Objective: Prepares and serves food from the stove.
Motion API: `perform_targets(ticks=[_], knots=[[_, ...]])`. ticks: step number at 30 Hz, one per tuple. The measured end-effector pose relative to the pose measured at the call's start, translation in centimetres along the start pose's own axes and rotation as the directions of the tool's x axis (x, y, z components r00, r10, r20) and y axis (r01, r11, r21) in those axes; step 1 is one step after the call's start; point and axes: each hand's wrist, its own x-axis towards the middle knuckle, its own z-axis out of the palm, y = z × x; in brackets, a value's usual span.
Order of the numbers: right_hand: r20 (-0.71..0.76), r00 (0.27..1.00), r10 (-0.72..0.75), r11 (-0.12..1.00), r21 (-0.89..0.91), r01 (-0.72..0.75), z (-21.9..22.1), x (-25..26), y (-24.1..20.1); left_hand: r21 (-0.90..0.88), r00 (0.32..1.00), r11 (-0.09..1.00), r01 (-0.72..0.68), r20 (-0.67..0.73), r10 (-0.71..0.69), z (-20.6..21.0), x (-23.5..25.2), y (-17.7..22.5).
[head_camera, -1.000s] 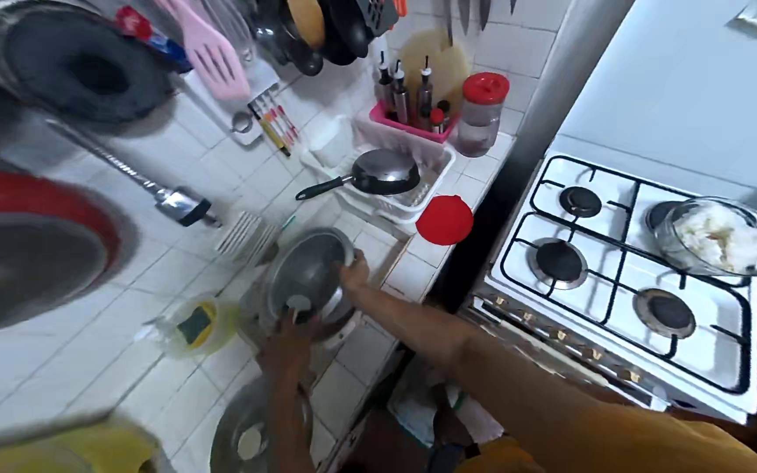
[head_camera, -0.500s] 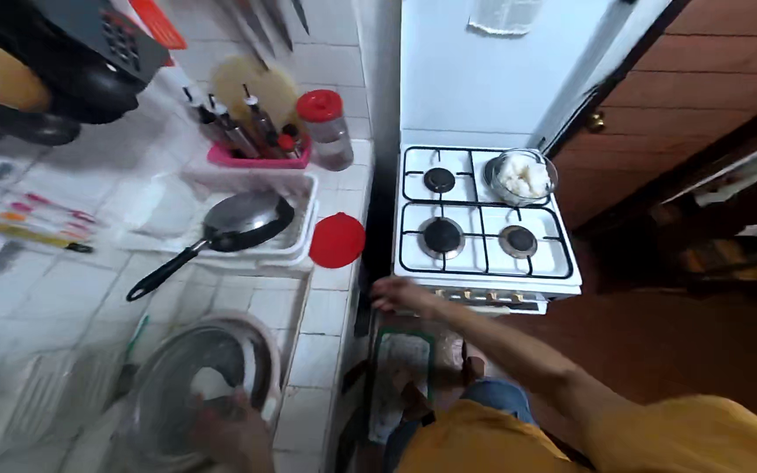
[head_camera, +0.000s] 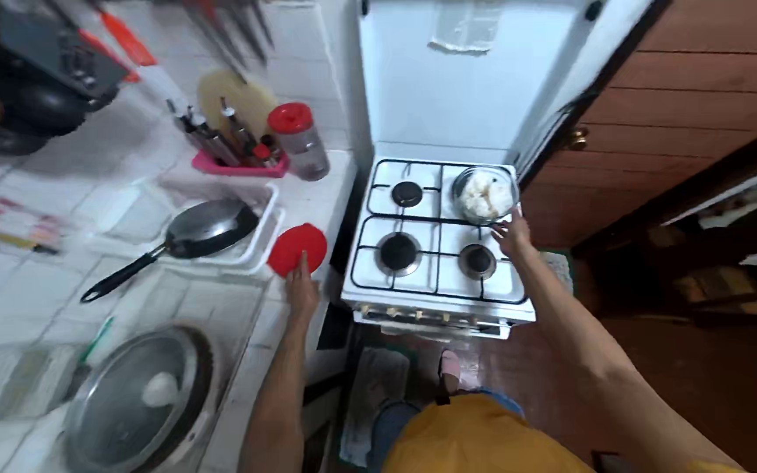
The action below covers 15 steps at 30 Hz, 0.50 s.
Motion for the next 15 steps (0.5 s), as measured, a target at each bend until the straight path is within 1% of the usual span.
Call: perform_targets(ticks=[2, 3, 5, 8, 11, 12, 13, 14, 15], knots=[[0.016, 1.0, 0.022, 1.0, -0.022, -0.021, -0.3, 1.7, -0.4, 0.094, 0.998, 0.994, 0.047, 0.034, -0.05, 0.7, 0.6, -0.1], [0.026, 0.999, 0.022, 0.999, -0.043, -0.021, -0.5, 2.3, -0.6, 0.112, 0.997, 0.991, 0.072, 0.025, -0.075, 1.0, 0.6, 0.0], [0.053, 0.999, -0.01, 0.994, -0.109, 0.015, -0.9, 3.2, -0.7, 0.102, 0.997, 0.991, 0.081, -0.006, -0.081, 1.4, 0.3, 0.2], [0.088, 0.995, -0.049, 0.987, -0.151, 0.062, -1.5, 4.3, -0.7, 0.126, 1.0, 0.992, 0.014, -0.023, -0.011, 1.8, 0.4, 0.3], [0.097, 0.995, -0.022, 0.988, -0.152, 0.036, -1.9, 5.1, -1.0, 0.163, 1.0, 0.987, 0.0, -0.019, 0.003, 2.1, 0.7, -0.3], [0.093, 0.996, -0.007, 0.989, -0.15, 0.021, -1.8, 5.4, -1.3, 0.167, 0.999, 0.986, -0.011, -0.034, 0.016, 2.0, 0.8, -0.4], [0.089, 0.996, 0.004, 0.99, -0.142, 0.009, -1.8, 5.7, -1.5, 0.169, 0.996, 0.984, -0.048, -0.061, 0.059, 1.8, 0.9, -0.3], [0.089, 0.996, 0.01, 0.99, -0.138, 0.002, -1.8, 6.0, -1.7, 0.162, 0.988, 0.982, -0.095, -0.104, 0.113, 1.3, 0.9, 0.1], [0.098, 0.995, 0.013, 0.991, -0.137, 0.001, -1.8, 6.2, -1.9, 0.136, 0.978, 0.984, -0.118, -0.158, 0.139, 0.4, 0.9, 1.2]])
